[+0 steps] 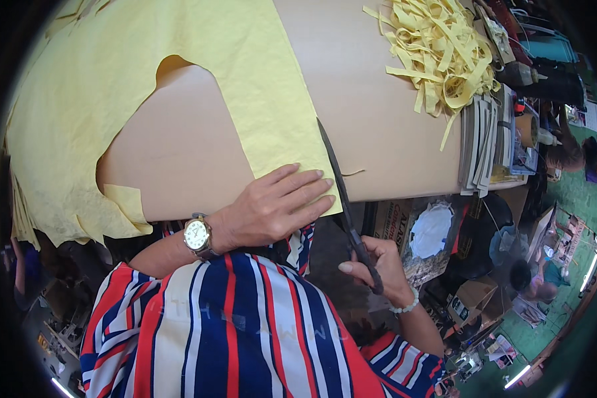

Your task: The person cuts yellow fabric using large shears, following a pre-cut shape as a guide and moving the fabric across a large table in a workshop.

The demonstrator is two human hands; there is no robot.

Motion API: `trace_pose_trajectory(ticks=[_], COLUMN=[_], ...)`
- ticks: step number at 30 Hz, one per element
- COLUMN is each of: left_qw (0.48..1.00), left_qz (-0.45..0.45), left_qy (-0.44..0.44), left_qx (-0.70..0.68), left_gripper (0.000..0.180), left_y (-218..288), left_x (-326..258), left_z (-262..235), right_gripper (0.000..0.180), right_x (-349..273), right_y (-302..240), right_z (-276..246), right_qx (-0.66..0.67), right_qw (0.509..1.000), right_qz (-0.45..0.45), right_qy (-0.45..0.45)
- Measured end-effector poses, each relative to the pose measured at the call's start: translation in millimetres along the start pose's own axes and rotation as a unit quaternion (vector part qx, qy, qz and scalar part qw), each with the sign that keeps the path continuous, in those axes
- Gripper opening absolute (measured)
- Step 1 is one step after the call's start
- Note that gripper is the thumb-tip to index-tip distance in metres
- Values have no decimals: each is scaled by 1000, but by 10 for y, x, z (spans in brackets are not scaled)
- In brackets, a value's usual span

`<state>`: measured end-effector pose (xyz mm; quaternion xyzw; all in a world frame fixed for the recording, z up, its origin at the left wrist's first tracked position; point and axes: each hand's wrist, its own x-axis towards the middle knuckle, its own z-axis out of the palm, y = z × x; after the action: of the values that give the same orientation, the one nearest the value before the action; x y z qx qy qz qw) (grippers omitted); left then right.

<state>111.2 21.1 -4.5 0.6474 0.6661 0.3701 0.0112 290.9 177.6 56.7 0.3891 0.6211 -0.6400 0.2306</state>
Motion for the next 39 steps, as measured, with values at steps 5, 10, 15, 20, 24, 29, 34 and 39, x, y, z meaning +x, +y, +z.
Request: trace_pose_trajectory(ticks=[5,10,15,20,24,29,34,39], left_qw=[1000,1000,1000,999,999,999,999,998], left_qz=[12,10,7,7,8,17,34,31], left_qy=[-8,-5,-2,-1,4,7,6,14], left_qx=[-15,-23,-29,-34,-36,-38,-36,-44], left_gripper=[27,27,26,27,27,26,25,25], left_y=[29,35,30,30,33,15,29,35], left_x=[-10,-28,-53,-55,-62,-63,-83,-84], left_z=[-26,-27,-19,-17,-13,-11,-24,-32], right_gripper=[27,27,26,26,27,28,28,27], right_x=[125,182,180,164,146,129,188,219], right_y=[-102,-147,-115,-90,-66,-52,-148,-209], right_z=[39,70,84,94,94,84,87,91], right_qx=[15,23,23,33,11,1,18,24], right_qw=[999,999,999,999,999,999,998,998], right_qz=[-42,-41,-33,-29,-29,-33,-57,-60], right_qy=[-8,-3,7,16,26,35,21,18])
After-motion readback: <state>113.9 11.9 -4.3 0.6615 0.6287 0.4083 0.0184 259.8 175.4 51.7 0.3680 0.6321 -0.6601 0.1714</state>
